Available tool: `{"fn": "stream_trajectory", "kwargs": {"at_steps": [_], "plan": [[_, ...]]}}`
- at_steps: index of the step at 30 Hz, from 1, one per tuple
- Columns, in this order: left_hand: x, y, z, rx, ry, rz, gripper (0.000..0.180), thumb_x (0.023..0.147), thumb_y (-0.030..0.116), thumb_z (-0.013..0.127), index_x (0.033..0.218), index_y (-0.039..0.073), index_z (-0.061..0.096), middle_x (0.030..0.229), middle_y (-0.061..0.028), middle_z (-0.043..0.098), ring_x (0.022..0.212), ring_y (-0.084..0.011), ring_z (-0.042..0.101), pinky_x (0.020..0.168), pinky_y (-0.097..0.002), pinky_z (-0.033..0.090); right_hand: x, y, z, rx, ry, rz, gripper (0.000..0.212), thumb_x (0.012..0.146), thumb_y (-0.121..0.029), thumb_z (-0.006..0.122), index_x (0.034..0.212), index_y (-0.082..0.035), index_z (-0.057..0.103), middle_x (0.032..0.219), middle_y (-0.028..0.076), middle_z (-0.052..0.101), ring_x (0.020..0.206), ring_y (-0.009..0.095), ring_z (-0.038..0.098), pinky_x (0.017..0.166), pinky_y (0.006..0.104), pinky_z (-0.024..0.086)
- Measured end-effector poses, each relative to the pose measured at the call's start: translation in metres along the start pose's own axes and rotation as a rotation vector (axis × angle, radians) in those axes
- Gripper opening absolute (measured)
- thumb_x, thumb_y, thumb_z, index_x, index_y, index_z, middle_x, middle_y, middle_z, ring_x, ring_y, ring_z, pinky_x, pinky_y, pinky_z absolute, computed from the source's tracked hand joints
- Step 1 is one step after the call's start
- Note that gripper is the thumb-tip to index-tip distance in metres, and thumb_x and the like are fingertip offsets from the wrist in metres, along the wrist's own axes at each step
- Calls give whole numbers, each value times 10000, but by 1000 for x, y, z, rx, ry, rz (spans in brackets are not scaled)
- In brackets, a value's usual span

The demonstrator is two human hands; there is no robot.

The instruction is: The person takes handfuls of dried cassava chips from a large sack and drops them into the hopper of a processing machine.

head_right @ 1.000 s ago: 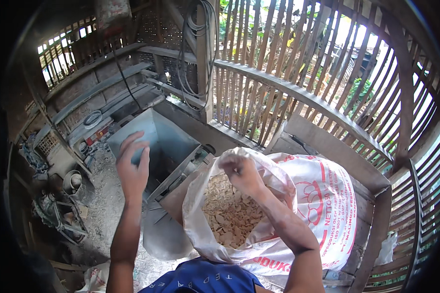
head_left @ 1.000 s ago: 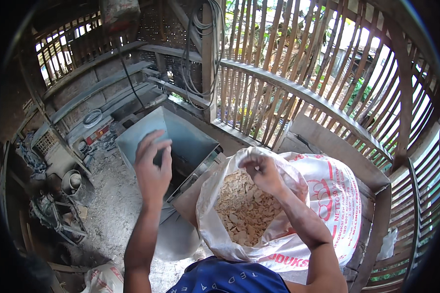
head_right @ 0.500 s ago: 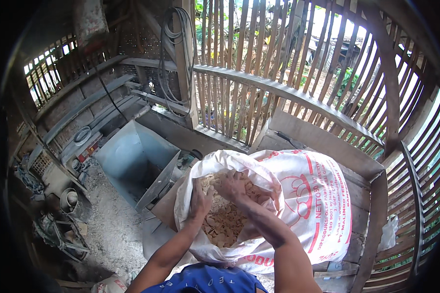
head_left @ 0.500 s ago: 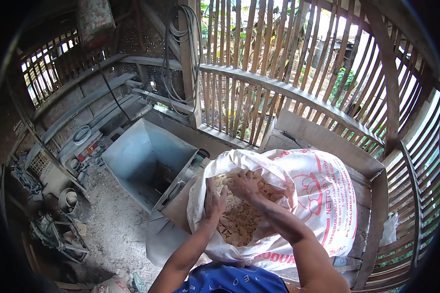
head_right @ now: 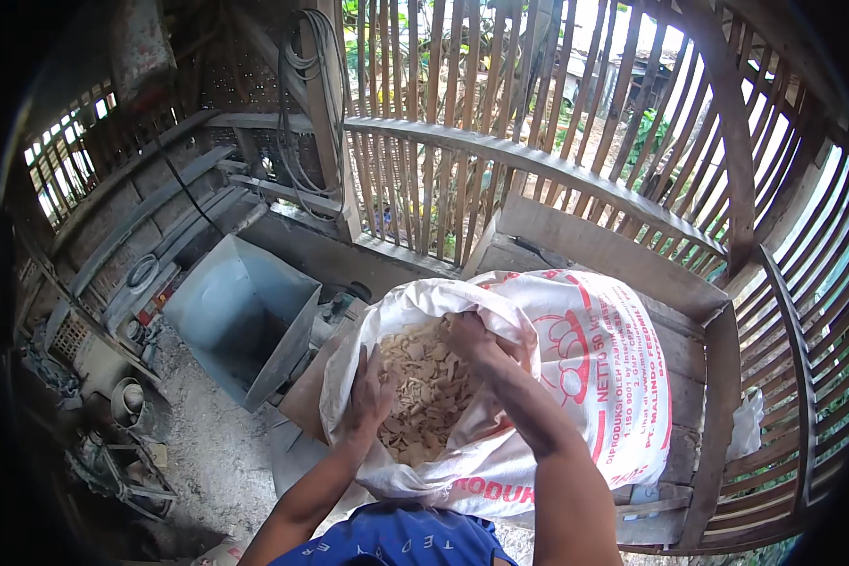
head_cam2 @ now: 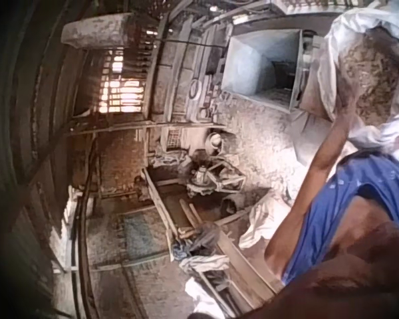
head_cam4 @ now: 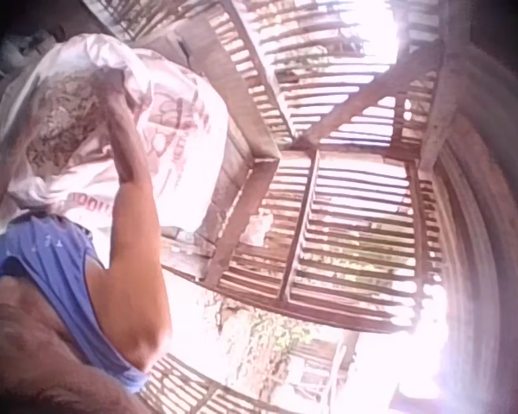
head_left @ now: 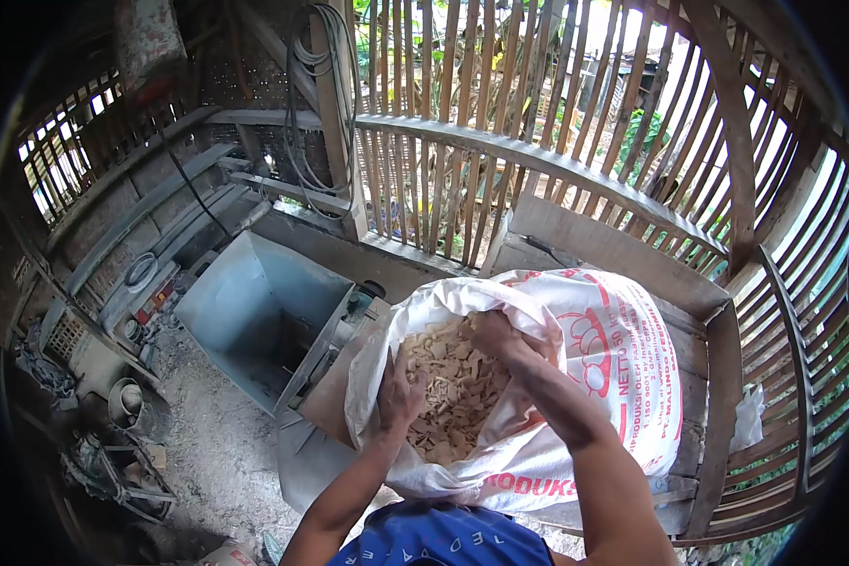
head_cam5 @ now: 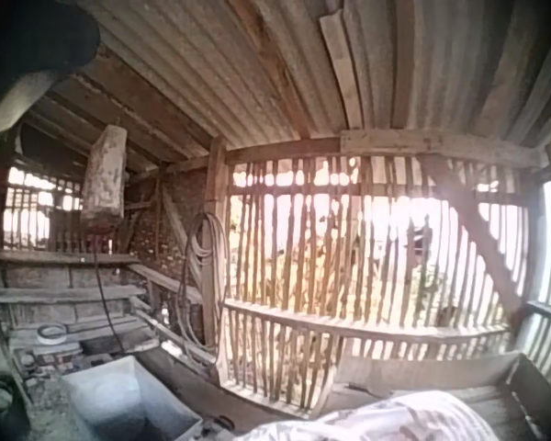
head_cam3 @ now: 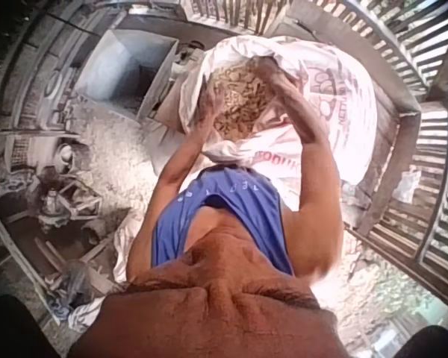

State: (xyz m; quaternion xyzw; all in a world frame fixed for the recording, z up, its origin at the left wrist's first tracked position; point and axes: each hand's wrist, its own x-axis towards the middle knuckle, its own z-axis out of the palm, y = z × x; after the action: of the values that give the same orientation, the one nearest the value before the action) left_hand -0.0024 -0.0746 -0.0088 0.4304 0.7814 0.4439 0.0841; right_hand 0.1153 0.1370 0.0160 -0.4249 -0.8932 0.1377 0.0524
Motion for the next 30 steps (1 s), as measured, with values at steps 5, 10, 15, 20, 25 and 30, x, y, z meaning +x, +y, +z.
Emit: {"fn": "stream_trajectory", "kwargs": {"at_steps": [5, 10, 15, 20, 25, 30], "plan": [[4, -36, 25, 232, -104, 86, 639, 946, 415, 594, 1454, 51, 463, 1480, -267, 429, 1378, -434, 395, 1161, -458, 324, 29, 3, 7, 91, -159, -52, 836, 882, -611, 580, 1453, -17, 439, 1485, 265, 431, 1390, 385, 402, 1166, 436, 313], [-6, -8, -5, 10, -275, 6, 734, 870, 508, 677, 1407, 36, 509, 1365, -248, 543, 1314, -408, 461, 1122, -460, 361, 29, -2, 4, -21, -367, 59, 937, 829, -701, 589, 1455, -19, 440, 1427, 261, 503, 1346, 390, 460, 1145, 430, 342], [-20, 4, -18, -56, -298, 78, 841, 660, 465, 883, 1336, 67, 580, 1299, -201, 598, 1252, -382, 523, 1081, -461, 402, 31, 9, 11, -272, -437, -39, 1046, 782, -796, 540, 1439, 14, 449, 1396, 263, 536, 1333, 389, 476, 1136, 426, 348], [-44, -5, -22, -5, -220, 132, 1024, 590, 488, 912, 1424, 85, 476, 1425, -213, 484, 1326, -391, 454, 1116, -472, 377, 16, 0, 0, -119, -373, -152, 1174, 721, -851, 541, 1436, 73, 424, 1430, 267, 500, 1356, 383, 453, 1160, 412, 320], [-62, 16, -25, 206, -228, -23, 1318, 531, 584, 907, 1548, 91, 228, 1556, -243, 302, 1431, -408, 327, 1146, -455, 358, 11, 13, 13, -55, -448, 17, 1238, 668, -893, 532, 1440, 71, 437, 1481, 251, 457, 1401, 383, 404, 1189, 394, 282], [-62, 6, -30, 142, -198, -55, 1388, 507, 608, 904, 1565, 86, 173, 1568, -242, 279, 1443, -408, 308, 1158, -447, 345, -3, -30, -33, -127, -538, -103, 1215, 709, -894, 516, 1384, 115, 475, 1351, 254, 581, 1267, 365, 551, 1129, 420, 348]]}}
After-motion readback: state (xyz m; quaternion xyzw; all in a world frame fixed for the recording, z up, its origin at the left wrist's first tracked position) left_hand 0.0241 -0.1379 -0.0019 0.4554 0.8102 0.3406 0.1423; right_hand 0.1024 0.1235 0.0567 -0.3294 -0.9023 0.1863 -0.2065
